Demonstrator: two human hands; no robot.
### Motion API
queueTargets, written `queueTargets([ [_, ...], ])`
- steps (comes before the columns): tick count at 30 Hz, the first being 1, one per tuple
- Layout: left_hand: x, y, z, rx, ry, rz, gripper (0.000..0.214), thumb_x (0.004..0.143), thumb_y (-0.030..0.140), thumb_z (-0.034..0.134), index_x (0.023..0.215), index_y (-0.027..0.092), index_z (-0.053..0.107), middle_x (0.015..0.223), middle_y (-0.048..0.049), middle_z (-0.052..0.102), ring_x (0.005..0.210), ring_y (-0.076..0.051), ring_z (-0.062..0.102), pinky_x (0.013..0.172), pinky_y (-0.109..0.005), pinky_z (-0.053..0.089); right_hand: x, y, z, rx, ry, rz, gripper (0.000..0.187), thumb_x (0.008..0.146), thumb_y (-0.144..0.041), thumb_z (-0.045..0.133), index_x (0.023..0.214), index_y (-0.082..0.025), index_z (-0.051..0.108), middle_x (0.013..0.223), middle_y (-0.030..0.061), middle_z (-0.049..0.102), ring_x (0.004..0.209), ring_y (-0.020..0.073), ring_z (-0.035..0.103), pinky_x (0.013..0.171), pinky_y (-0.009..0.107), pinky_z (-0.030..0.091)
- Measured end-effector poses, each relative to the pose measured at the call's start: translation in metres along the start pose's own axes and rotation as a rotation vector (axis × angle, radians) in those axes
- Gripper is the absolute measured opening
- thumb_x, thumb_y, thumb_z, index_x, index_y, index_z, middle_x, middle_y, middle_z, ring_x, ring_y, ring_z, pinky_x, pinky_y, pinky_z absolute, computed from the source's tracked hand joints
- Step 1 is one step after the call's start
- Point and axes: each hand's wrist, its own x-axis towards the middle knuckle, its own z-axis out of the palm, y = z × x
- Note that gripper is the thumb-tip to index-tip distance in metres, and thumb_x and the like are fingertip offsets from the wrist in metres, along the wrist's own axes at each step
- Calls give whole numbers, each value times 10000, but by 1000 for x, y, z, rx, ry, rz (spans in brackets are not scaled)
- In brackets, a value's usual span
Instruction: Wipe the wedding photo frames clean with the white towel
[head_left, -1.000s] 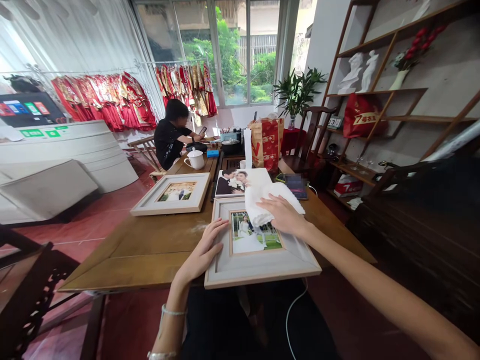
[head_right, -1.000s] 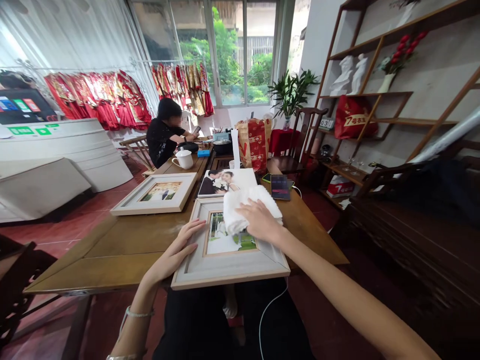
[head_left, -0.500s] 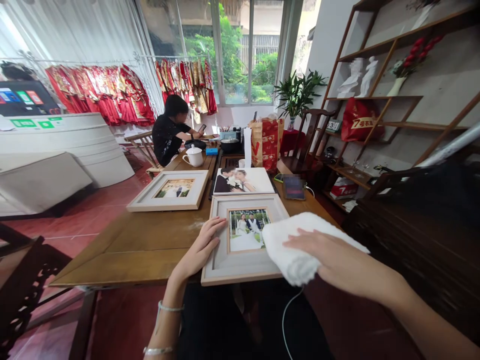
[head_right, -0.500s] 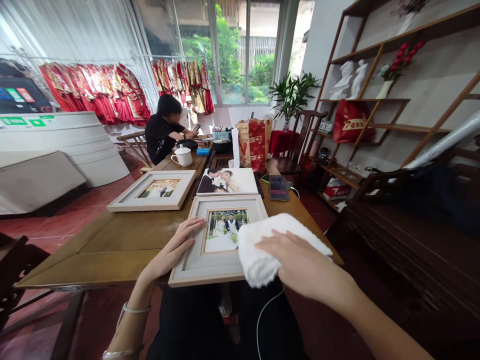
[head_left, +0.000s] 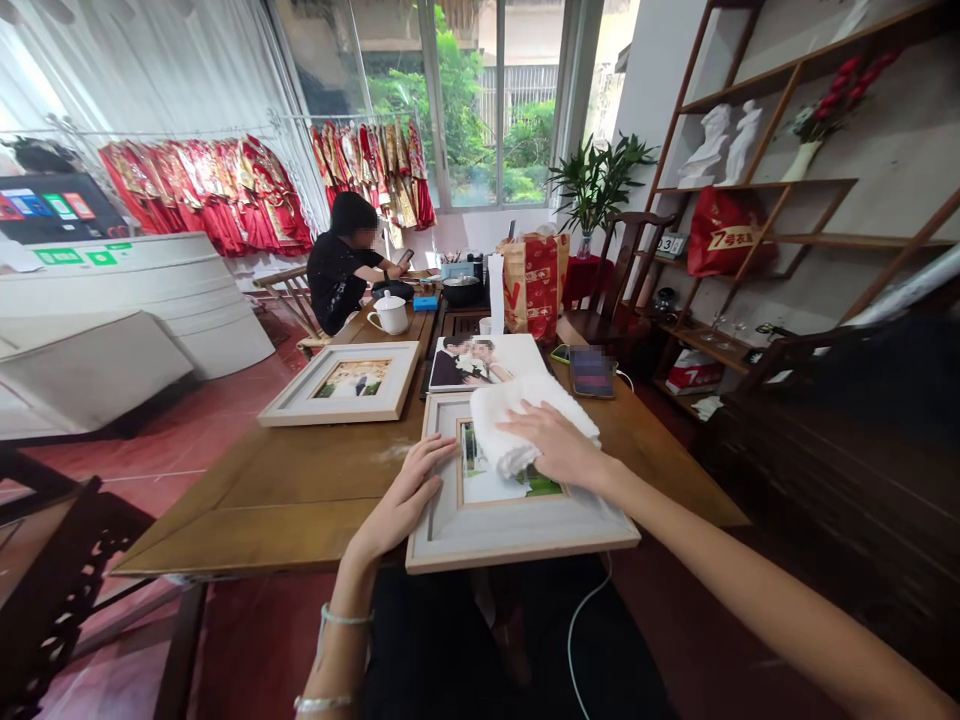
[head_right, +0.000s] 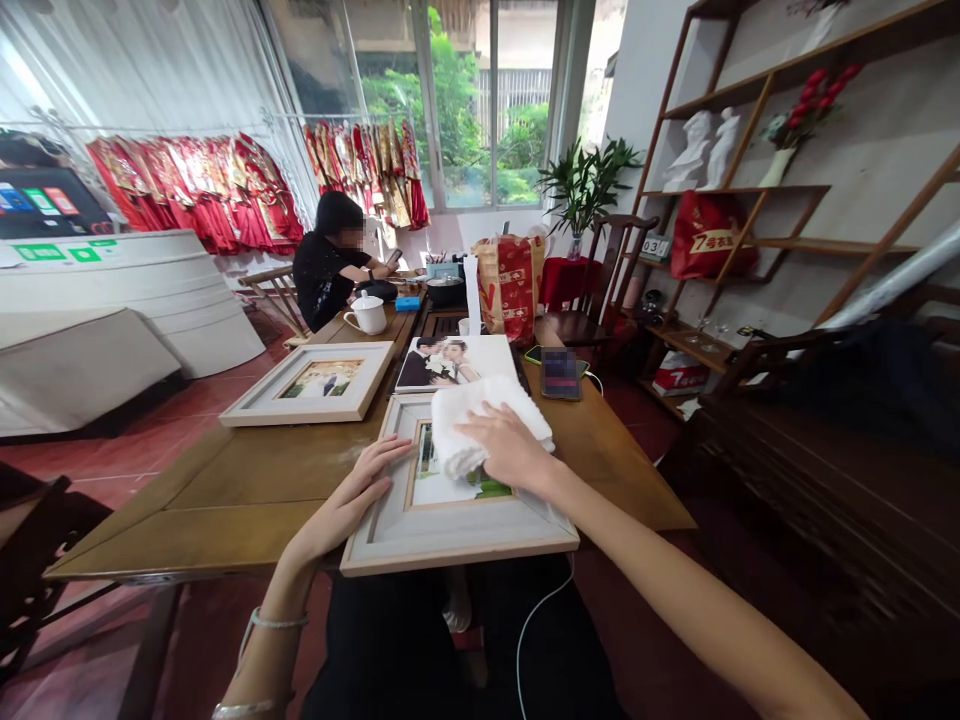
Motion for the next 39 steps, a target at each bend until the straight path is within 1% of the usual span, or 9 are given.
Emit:
queueTargets([
  [5, -1, 0, 1, -4, 19, -5, 411, 956, 249, 377, 1355, 252, 479, 1463, -53, 394, 1406, -252, 244, 1187, -446, 153, -71, -33, -21, 243, -208, -189, 868, 538, 33, 418, 1353, -252, 504, 1451, 24, 437, 1397, 240, 273, 1151, 496, 174],
  [11, -1, 1, 1, -16, 9, 2, 420, 961, 243, 369, 1370, 268, 461, 1467, -39, 384, 1409, -230, 238, 1190, -427, 147, -133, -30, -52, 333, -303, -50, 844, 583, 37, 398, 1318, -356, 532, 1436, -78, 437, 1368, 228, 334, 1134, 427, 288],
  [15, -2, 1, 0, -11, 9, 10, 424, 957, 242, 373, 1372, 267, 461, 1466, -42, 391, 1410, -245, 238, 1187, -441, 156, -119, -6, -43, 151, -186, 93, 766, 631, 20, 407, 1302, -319, 557, 1415, -47, 478, 1370, 248, 329, 1130, 463, 284],
  [18, -1, 1, 0, -5, 2, 9, 422, 950, 231, 377, 1360, 255, 476, 1459, -52, 400, 1402, -248, 255, 1184, -443, 170, -82, 14, -31, 9, -83, 156, 763, 616, 35, 401, 1318, -229, 543, 1432, 21, 465, 1383, 254, 304, 1134, 491, 253],
  [22, 0, 2, -1, 3, 2, 14, 414, 952, 239, 377, 1351, 257, 488, 1437, -56, 428, 1395, -249, 268, 1179, -448, 186, -22, 32, -22, 6, 119, 233, 735, 659, 22, 423, 1363, -180, 483, 1421, 79, 479, 1360, 271, 352, 1092, 467, 325],
  [27, 0, 2, -1, 4, -2, 16, 415, 953, 241, 382, 1354, 261, 485, 1436, -58, 429, 1391, -254, 272, 1178, -455, 185, 20, 27, -10, 51, 111, 206, 775, 644, 43, 403, 1391, -160, 444, 1470, 108, 404, 1403, 314, 238, 1105, 552, 234],
  [30, 0, 1, 0, -1, 6, 10, 414, 949, 239, 389, 1351, 260, 486, 1435, -56, 430, 1392, -252, 273, 1180, -450, 183, 14, 12, -3, 83, 40, 140, 796, 610, 53, 392, 1367, -180, 478, 1466, 87, 413, 1405, 313, 230, 1104, 595, 188],
  [34, -2, 1, 0, -13, 15, 7, 418, 945, 239, 397, 1355, 255, 479, 1438, -54, 422, 1389, -249, 277, 1184, -438, 175, -29, -16, -3, 166, -100, -19, 837, 549, 45, 386, 1340, -196, 513, 1435, 45, 462, 1399, 261, 263, 1138, 540, 162],
  [39, -3, 1, 1, -28, 18, 12, 433, 944, 204, 379, 1368, 254, 452, 1437, -52, 411, 1391, -222, 264, 1188, -422, 152, -99, -49, -33, 328, -294, -85, 934, 510, 57, 365, 1380, -271, 465, 1479, -17, 391, 1416, 228, 208, 1160, 502, 151],
])
